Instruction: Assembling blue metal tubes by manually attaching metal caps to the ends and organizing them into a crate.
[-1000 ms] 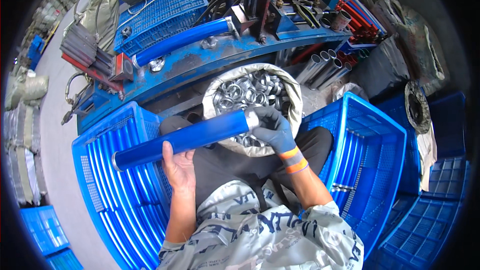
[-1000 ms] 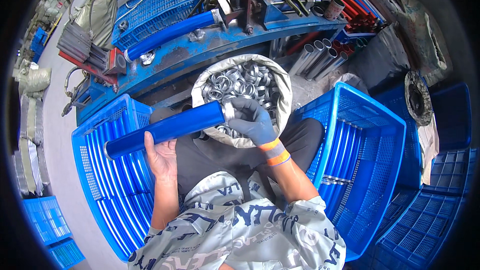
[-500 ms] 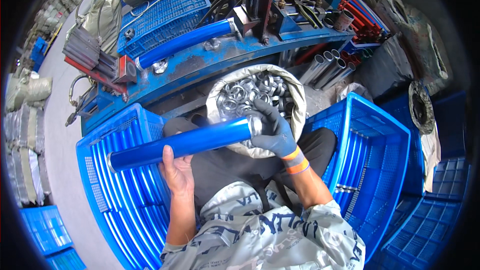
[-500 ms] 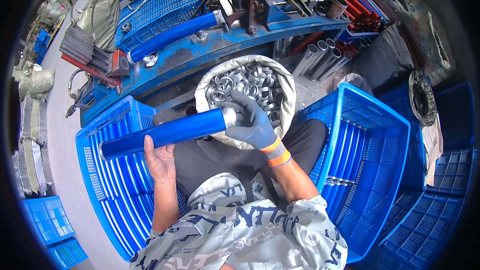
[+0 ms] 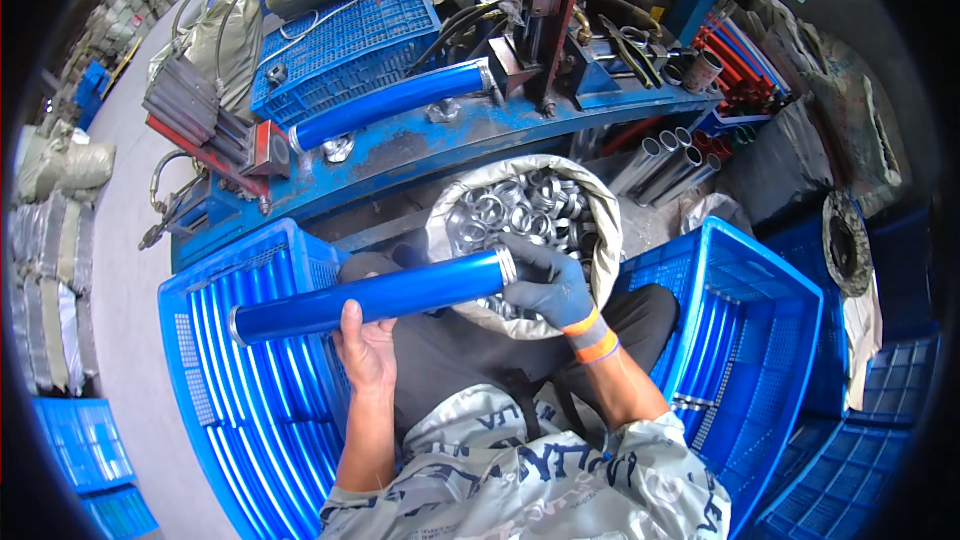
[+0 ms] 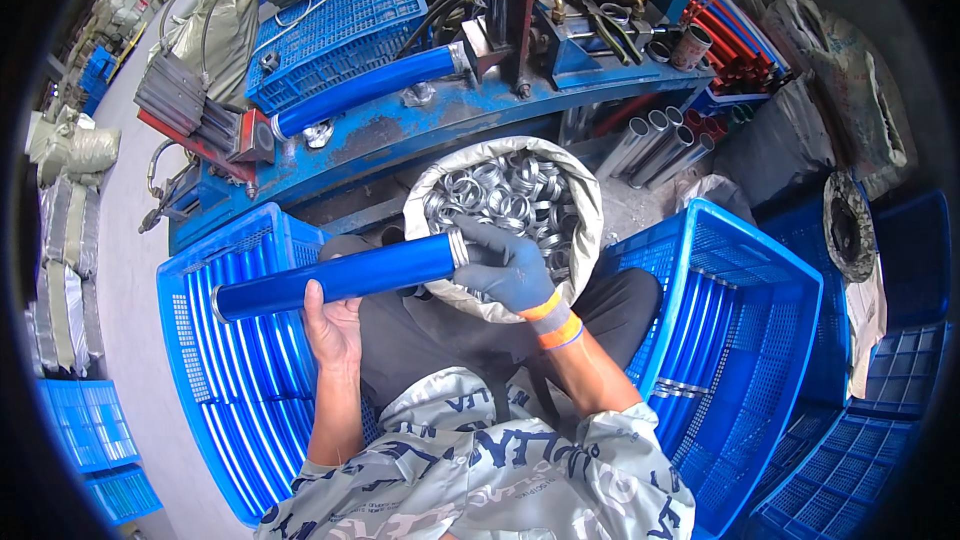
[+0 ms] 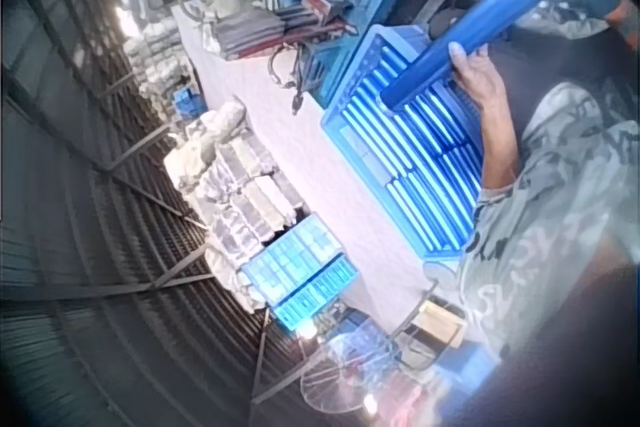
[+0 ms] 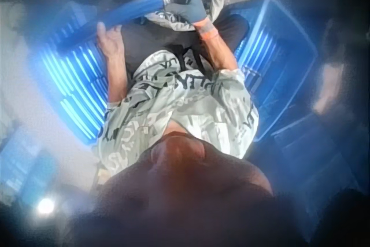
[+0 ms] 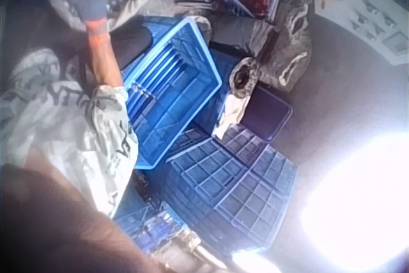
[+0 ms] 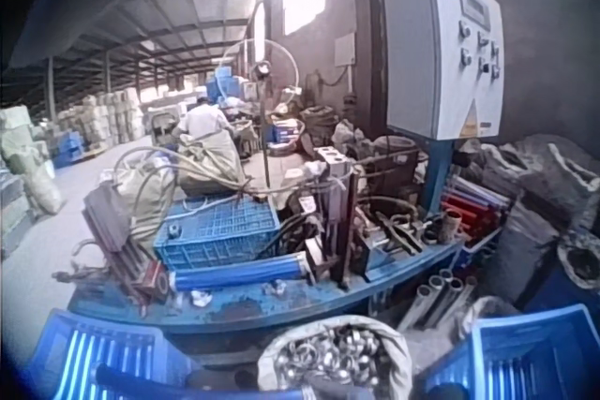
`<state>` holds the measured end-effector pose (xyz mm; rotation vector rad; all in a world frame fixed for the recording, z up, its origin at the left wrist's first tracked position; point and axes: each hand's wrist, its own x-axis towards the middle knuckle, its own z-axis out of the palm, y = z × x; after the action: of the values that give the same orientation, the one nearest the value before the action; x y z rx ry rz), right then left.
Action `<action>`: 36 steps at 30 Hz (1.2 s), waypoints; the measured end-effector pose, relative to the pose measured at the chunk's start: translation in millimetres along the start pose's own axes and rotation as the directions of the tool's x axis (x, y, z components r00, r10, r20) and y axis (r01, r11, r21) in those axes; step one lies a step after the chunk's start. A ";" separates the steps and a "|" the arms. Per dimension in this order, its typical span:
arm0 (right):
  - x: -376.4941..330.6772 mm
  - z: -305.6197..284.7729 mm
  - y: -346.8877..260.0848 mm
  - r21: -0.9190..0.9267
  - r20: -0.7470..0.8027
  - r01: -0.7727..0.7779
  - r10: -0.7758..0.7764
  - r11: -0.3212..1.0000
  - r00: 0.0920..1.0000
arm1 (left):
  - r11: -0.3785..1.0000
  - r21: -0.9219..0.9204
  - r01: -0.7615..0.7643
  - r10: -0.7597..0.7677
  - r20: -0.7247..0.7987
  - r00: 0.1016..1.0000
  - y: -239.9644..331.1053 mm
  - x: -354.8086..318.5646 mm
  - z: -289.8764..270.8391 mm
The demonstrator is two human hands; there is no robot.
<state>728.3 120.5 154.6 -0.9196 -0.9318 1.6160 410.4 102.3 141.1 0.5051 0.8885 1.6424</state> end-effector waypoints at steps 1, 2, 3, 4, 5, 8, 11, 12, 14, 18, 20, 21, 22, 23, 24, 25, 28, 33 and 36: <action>5.4 1.8 -6.6 0.009 0.015 0.004 -0.004 1.000 1.000 | 1.000 0.007 0.003 -0.003 0.006 1.000 2.7 5.0 -0.5; 14.0 8.8 -16.9 -0.092 0.051 0.034 -0.029 0.995 0.998 | 1.000 -0.012 0.000 0.000 0.011 1.000 8.0 10.8 -3.2; 25.7 15.0 -26.6 -0.190 0.091 0.069 -0.052 0.979 0.994 | 1.000 -0.030 -0.005 0.006 0.017 1.000 13.7 16.5 -4.9; 39.9 13.0 -32.5 -0.149 0.138 0.089 -0.068 0.985 0.988 | 0.998 -0.058 0.020 -0.015 0.081 0.997 18.4 23.3 -5.5; 62.4 11.2 -36.1 -0.100 0.192 0.115 -0.094 0.988 0.977 | 0.999 -0.042 0.005 0.000 0.096 0.995 23.1 30.2 -8.3; 165.6 2.5 -54.6 -0.285 0.077 0.319 -0.310 0.904 0.948 | 0.982 -0.182 0.045 -0.045 0.003 0.999 22.9 50.8 -10.7; 260.1 29.9 -67.5 -0.557 0.047 0.300 -0.331 0.774 0.942 | 0.979 -0.204 0.019 -0.026 -0.034 0.999 44.8 54.7 -2.4; 287.4 40.8 -65.4 -0.756 0.134 0.427 -0.521 0.496 0.843 | 0.977 -0.210 0.027 -0.031 -0.018 0.999 50.8 57.6 -9.3; 329.5 44.5 -57.5 -0.876 0.233 0.429 -0.586 0.219 0.776 | 0.983 -0.182 0.014 -0.018 -0.019 1.000 57.3 56.8 -16.9; 386.0 12.4 -49.5 -0.949 0.226 0.073 -0.504 -0.305 0.834 | 0.980 -0.175 0.091 -0.093 -0.005 0.996 35.3 74.3 -23.9; 383.3 3.5 -53.8 -0.924 0.188 0.027 -0.391 -0.382 0.901 | 0.984 -0.145 0.105 -0.109 -0.017 0.994 29.1 78.6 -21.8; 379.6 -2.7 -62.3 -0.921 0.178 0.017 -0.380 -0.389 0.908 | 0.986 -0.113 0.124 -0.126 -0.014 0.992 26.6 83.8 -18.3; 365.8 28.4 -72.1 -0.943 0.310 0.226 -0.405 -0.243 0.860 | 0.992 -0.082 0.100 -0.105 -0.059 0.993 34.6 81.8 -30.3; 347.5 54.1 -94.0 -0.903 0.415 0.419 -0.456 -0.098 0.787 | 0.995 -0.054 0.079 -0.084 -0.091 0.992 40.7 86.8 -34.6; 319.9 63.0 -113.4 -0.879 0.401 0.476 -0.535 0.004 0.744 | 0.996 -0.048 0.074 -0.077 -0.074 0.994 37.3 94.5 -35.5; 288.0 63.7 -136.5 -0.848 0.368 0.523 -0.615 0.086 0.697 | 0.994 -0.043 0.101 -0.104 -0.075 0.992 24.3 109.9 -25.3; 183.7 29.0 -182.9 -0.744 0.104 0.551 -0.749 0.378 0.654 | 0.985 -0.063 0.160 -0.159 0.026 0.987 -25.2 181.2 57.0; 15.7 -72.4 -161.5 -0.589 -0.396 0.418 -0.698 0.692 0.597 | 0.983 -0.114 0.141 -0.144 -0.021 0.989 -65.0 350.7 122.2; -93.5 -100.5 -136.8 -0.653 -0.512 0.313 -0.707 0.689 0.488 | 0.980 -0.098 0.173 -0.181 -0.085 0.980 -87.2 386.3 116.1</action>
<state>889.8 68.6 248.2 -1.3194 -0.8922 0.3360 448.4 510.7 96.1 0.2795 0.8972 1.5452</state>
